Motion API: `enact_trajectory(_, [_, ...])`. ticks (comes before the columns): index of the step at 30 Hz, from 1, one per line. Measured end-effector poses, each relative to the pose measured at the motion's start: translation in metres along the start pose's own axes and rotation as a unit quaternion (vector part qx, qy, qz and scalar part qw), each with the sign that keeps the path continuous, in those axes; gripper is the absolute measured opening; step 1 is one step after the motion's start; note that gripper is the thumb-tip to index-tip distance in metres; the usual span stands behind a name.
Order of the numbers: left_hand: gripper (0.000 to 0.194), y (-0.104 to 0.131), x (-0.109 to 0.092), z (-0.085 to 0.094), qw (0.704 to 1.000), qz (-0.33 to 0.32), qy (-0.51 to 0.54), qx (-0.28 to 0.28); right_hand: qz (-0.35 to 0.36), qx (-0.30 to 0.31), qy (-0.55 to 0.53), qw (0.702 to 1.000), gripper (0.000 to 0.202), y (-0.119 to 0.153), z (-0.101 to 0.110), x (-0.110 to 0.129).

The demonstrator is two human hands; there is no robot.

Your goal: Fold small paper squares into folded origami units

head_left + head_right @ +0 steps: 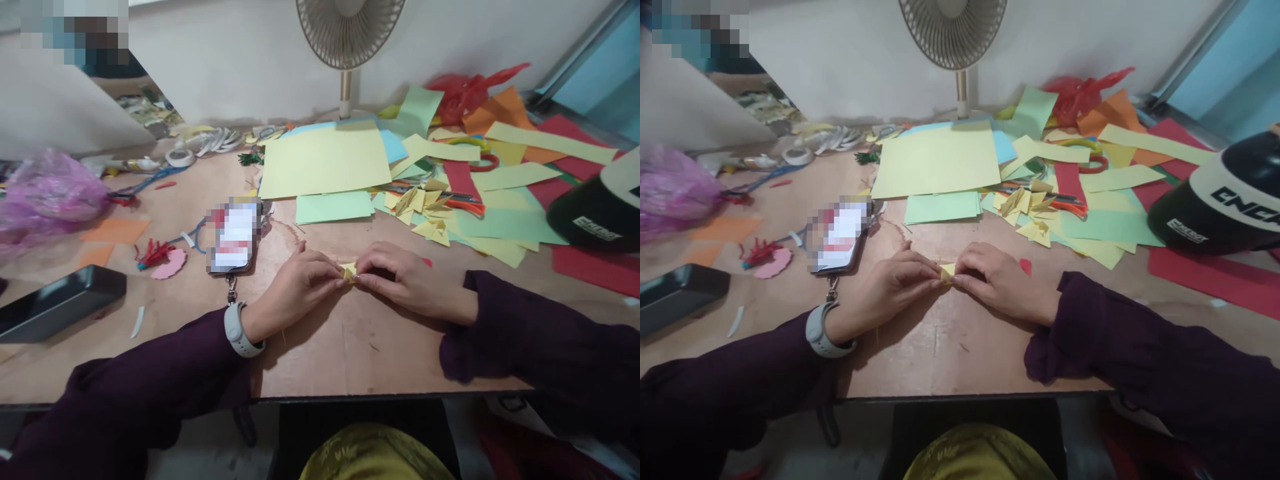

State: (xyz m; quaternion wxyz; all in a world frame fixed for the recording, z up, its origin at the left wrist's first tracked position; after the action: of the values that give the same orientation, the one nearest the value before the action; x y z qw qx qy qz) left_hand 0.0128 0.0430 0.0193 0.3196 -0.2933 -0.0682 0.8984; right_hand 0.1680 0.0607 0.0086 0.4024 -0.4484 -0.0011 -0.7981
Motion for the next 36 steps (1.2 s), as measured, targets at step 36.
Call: enact_trajectory(36, [0.009,0.0010,-0.0054,0.0002,0.999,0.012,0.044,0.000,-0.012,-0.008,-0.013,1.000,0.007,0.0043,-0.0020,0.0010])
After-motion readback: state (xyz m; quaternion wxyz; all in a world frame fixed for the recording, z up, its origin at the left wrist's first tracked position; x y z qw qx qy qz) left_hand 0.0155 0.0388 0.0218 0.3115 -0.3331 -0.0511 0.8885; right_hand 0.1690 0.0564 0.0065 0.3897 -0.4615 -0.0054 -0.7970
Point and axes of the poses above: each hand's wrist, its own y-axis away from the middle knuckle, its own z-axis out of the back of the hand, x = y × z, the point moved 6 cm from there along -y, towards the middle knuckle, and after that the axes turned 8 degrees about -y, right-handed, at the moved point
